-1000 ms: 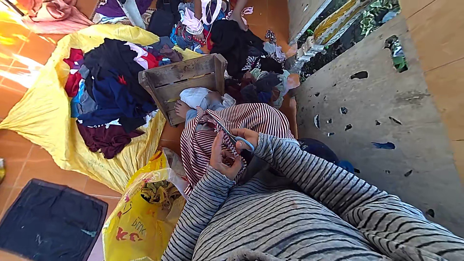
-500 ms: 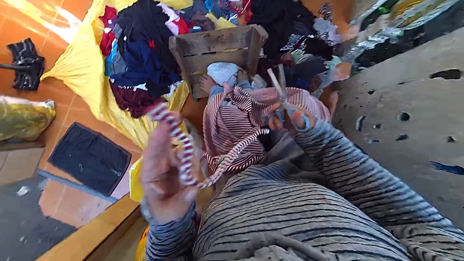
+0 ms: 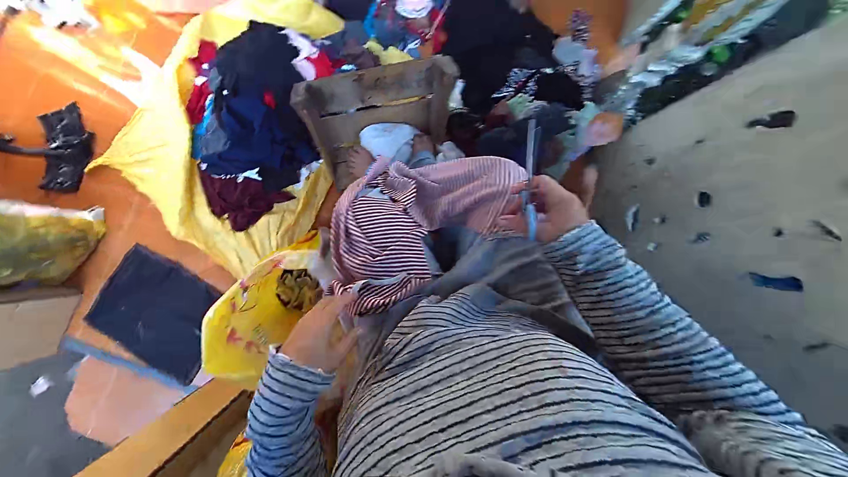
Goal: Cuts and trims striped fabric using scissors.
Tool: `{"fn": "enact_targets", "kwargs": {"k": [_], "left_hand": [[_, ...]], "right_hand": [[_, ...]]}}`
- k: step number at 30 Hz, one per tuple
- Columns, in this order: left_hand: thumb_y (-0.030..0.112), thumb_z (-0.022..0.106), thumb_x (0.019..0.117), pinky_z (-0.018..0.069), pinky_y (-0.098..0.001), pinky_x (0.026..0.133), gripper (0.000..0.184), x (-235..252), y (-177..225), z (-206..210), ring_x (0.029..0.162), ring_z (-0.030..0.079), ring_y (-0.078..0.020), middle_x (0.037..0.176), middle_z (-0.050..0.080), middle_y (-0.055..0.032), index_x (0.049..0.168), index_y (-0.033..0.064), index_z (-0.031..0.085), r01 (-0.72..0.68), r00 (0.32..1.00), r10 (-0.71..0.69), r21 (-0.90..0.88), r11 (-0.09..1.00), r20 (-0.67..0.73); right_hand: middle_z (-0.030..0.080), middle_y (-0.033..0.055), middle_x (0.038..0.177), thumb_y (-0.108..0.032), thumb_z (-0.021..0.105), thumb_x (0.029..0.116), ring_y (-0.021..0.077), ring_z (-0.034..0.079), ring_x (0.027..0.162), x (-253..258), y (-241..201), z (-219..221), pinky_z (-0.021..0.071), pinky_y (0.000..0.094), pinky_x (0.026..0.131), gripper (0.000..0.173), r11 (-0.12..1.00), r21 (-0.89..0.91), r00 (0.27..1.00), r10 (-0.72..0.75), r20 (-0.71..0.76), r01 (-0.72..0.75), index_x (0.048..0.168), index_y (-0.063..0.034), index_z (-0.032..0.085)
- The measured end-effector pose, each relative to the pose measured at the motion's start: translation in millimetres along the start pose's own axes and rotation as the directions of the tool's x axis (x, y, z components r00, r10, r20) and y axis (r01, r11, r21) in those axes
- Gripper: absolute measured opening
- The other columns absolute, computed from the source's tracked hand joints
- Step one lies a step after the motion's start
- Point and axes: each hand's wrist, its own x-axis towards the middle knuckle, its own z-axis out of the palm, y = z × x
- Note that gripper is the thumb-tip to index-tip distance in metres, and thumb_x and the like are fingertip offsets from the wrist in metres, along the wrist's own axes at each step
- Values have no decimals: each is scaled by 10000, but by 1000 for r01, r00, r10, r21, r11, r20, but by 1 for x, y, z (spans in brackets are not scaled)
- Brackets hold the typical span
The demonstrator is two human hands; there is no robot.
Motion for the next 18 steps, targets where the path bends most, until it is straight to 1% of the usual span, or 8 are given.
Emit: {"fn": "enact_targets", "kwargs": {"k": [2,3,5,7,9,12,15,18], "left_hand": [[166,723,890,506,-534,1036,461,34,27,20,1220,633,-384,1326,645,-223,1311,-7,653,-192,961,200,59,980,-190],[188,728,889,471,-549,1069,484,53,40,28,1282,589,-401,1389,609,-220,1334,17,647,-203,954,222,109,973,-204],[221,724,924,383,-600,1124,588,94,65,41,1398,459,-442,1535,469,-230,1460,51,551,-154,980,172,171,973,-98],[238,695,957,369,-589,1141,616,135,83,59,1420,435,-427,1566,422,-232,1509,60,488,-141,990,138,131,981,34],[307,659,995,433,-525,1121,520,168,96,82,1308,561,-374,1414,569,-234,1412,9,570,-89,987,93,-33,995,129],[471,533,1051,382,-539,1153,618,200,112,101,1328,550,-381,1379,590,-277,1379,-51,573,205,954,-132,-264,943,270],[473,575,1032,409,-560,1110,614,213,121,117,1268,576,-391,1320,613,-287,1336,-60,595,314,948,-246,-473,823,200],[255,618,1038,517,-443,992,431,217,139,119,1086,649,-272,1237,645,-229,1328,-61,571,210,972,-219,-752,624,89]], "right_hand": [[688,257,1130,-77,897,699,447,642,1104,-8,12,-6,515,627,921,684,966,-258,1000,-16,11,18,1294,52,585],[664,262,1193,-107,911,685,486,578,1203,-12,23,-7,482,645,972,673,934,-353,998,-57,23,61,1273,25,611],[658,261,1227,-121,898,675,523,502,1294,-19,42,-7,445,646,1030,617,895,-425,989,-146,13,138,1225,9,648],[665,253,1223,-122,871,714,502,518,1288,-31,56,-7,460,627,1024,555,921,-374,988,-143,-60,111,1210,12,658],[651,264,1238,-137,852,756,479,562,1237,-40,64,-9,485,619,991,552,956,-292,990,-34,-135,-7,1244,19,646],[647,280,1225,-171,829,794,456,611,1166,-47,72,-15,502,596,961,573,968,-204,978,110,-176,-146,1295,15,621],[631,279,1246,-130,823,776,437,608,1169,-57,85,-13,512,563,968,568,979,-128,964,127,-233,-160,1288,11,619],[619,289,1262,-154,839,756,430,611,1169,-60,100,-11,514,552,978,630,988,-62,964,125,-234,-143,1307,26,593]]}}
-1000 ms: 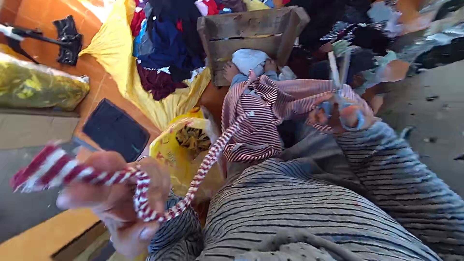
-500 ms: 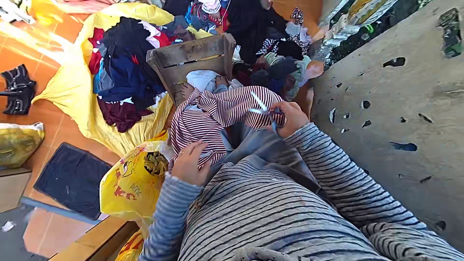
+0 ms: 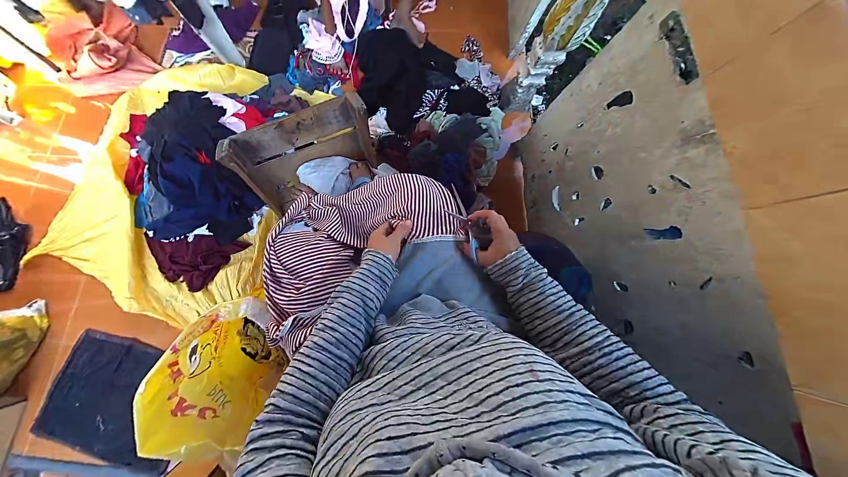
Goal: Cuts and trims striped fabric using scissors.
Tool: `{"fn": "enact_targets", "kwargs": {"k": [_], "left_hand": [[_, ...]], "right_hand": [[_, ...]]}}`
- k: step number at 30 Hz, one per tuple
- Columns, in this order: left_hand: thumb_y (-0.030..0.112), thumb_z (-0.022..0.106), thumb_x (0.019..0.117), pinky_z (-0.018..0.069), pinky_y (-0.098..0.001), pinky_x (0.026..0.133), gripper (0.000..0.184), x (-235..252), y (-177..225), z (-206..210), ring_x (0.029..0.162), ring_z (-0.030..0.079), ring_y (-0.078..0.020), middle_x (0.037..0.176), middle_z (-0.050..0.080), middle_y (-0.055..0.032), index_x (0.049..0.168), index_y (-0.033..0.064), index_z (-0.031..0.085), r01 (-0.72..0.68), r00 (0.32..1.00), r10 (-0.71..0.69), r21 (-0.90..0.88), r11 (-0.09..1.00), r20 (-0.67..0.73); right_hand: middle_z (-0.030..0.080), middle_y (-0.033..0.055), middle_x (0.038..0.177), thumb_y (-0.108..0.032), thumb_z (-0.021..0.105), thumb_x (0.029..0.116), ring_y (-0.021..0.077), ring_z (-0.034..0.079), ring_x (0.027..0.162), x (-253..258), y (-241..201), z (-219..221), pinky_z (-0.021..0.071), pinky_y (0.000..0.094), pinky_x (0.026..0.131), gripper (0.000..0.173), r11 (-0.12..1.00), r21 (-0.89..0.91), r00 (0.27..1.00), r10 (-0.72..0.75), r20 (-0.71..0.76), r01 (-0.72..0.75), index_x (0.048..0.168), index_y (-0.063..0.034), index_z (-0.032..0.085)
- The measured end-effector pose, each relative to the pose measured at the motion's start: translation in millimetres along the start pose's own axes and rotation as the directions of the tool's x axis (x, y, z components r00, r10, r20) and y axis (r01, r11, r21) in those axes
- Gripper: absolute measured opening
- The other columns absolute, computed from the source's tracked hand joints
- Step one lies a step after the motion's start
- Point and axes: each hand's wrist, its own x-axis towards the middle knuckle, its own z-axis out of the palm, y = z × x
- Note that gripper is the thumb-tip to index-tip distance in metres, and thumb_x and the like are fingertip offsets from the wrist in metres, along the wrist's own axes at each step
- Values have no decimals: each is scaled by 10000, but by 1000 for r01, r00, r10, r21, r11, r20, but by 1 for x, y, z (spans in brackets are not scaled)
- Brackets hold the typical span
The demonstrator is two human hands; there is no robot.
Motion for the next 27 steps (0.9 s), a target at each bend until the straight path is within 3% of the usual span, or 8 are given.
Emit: {"fn": "enact_targets", "kwargs": {"k": [4,9,14,16,18,21,23,27], "left_hand": [[124,578,1043,570,-329,772,264,-14,65,16,824,641,-134,1027,640,-101,1251,-35,541,-144,986,161,-244,959,48],[153,599,1041,583,-323,812,294,4,162,5,836,677,-139,1045,679,-142,1244,-59,577,-388,922,386,49,920,37],[93,602,1028,599,-262,738,111,-25,220,-10,753,675,-86,913,645,-36,1093,26,543,-533,846,529,-80,842,-67],[82,538,1054,606,-270,732,18,-45,219,-21,747,686,-91,874,654,-4,1064,78,523,-546,836,545,-200,814,-66],[81,501,1069,622,-282,735,37,-52,212,-34,745,709,-108,860,683,-10,1071,79,538,-513,854,517,-266,816,-62],[149,498,1085,618,-326,757,147,-34,217,-46,822,710,-149,979,667,-62,1192,52,525,-418,907,401,-161,894,-129],[244,455,1107,572,-420,879,383,-20,243,-57,1108,656,-242,1320,584,-142,1454,84,430,-335,934,317,-97,937,-163],[308,402,1120,561,-468,950,497,-7,333,-84,1280,574,-329,1529,426,-207,1546,66,317,-426,888,388,-124,896,-246]], "right_hand": [[688,289,1109,-116,800,815,458,679,1018,20,0,10,523,632,902,575,996,1,996,94,-6,-94,1324,37,580],[686,264,1173,-59,759,861,419,674,1084,85,-8,-30,520,593,964,577,962,145,942,260,-214,-233,1383,17,525],[690,241,1122,-167,725,907,295,710,973,107,-51,-118,581,440,887,567,979,79,794,-103,-599,187,1356,82,485],[698,196,1045,-168,736,899,210,711,914,91,-63,-132,590,373,853,541,905,-37,678,-343,-650,423,1291,110,486],[704,203,1006,-173,730,915,216,716,881,73,-75,-135,600,377,818,518,876,-119,631,-424,-650,467,1264,130,495],[682,263,1131,-160,718,907,359,706,975,83,-95,-129,580,517,855,566,977,-37,855,-200,-479,208,1358,84,478],[678,280,1176,-116,715,894,424,681,1048,119,-112,-121,523,602,916,591,996,41,929,-62,-365,83,1410,41,473],[655,159,1145,-133,728,904,223,691,914,213,-178,-145,608,422,784,500,924,373,949,40,-311,83,1344,-16,522]]}}
